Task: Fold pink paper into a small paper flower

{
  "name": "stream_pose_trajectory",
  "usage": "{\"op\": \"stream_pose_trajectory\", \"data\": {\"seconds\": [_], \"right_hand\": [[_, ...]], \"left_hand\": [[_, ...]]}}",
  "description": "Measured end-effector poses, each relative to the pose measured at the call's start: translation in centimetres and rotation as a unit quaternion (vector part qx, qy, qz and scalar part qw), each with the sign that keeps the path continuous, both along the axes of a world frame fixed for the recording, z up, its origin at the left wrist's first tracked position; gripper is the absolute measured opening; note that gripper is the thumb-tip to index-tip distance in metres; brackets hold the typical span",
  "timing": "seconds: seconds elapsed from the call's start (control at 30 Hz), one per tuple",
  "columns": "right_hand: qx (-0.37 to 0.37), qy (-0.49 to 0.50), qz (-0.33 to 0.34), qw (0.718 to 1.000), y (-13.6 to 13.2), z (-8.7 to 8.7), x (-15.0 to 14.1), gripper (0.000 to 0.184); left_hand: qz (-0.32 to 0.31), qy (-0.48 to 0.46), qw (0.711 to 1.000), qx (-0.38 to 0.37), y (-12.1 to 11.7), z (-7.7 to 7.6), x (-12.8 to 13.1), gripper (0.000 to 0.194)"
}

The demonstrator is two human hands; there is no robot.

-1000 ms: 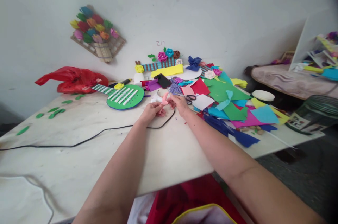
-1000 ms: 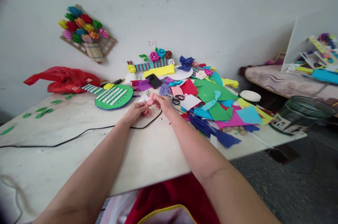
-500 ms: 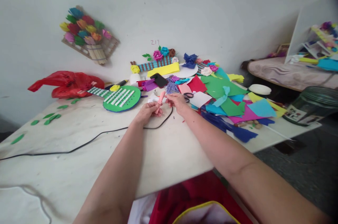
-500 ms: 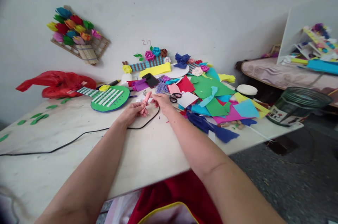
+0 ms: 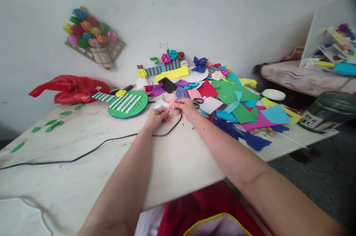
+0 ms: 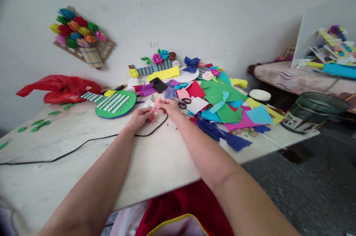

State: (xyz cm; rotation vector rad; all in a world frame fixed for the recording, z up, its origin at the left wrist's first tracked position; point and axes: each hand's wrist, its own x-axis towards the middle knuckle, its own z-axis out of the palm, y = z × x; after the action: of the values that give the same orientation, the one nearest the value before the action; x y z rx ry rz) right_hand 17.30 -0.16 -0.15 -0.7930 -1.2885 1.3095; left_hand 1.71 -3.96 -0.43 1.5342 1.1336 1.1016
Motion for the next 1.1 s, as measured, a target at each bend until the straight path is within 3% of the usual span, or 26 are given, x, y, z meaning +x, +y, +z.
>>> {"op": "stream_pose_trajectory", "data": {"seconds": [0.27, 0.43, 0.93, 1.1], "right_hand": [[0.077, -0.048, 0.009, 0.996, -0.2, 0.2, 0.2, 0.023], [0.087, -0.092, 0.032, 0.991, 0.1, -0.2, 0.3, 0.025], [0.153, -0.192, -0.034, 0.969, 1.1, -0.7, 0.7, 0.025], [0.189, -0.202, -0.027, 0.961, 0.7, -0.3, 1.0, 0.026]], "left_hand": [[0.012, 0.002, 1.000, 0.013, -0.1, 0.1, 0.1, 0.039], [0.009, 0.008, 1.000, 0.024, -0.1, 0.2, 0.0, 0.038], [-0.037, 0.034, 0.999, 0.012, 0.2, 0.2, -0.2, 0.034], [-0.036, 0.009, 0.999, -0.018, 0.0, 0.3, -0.1, 0.033]]}}
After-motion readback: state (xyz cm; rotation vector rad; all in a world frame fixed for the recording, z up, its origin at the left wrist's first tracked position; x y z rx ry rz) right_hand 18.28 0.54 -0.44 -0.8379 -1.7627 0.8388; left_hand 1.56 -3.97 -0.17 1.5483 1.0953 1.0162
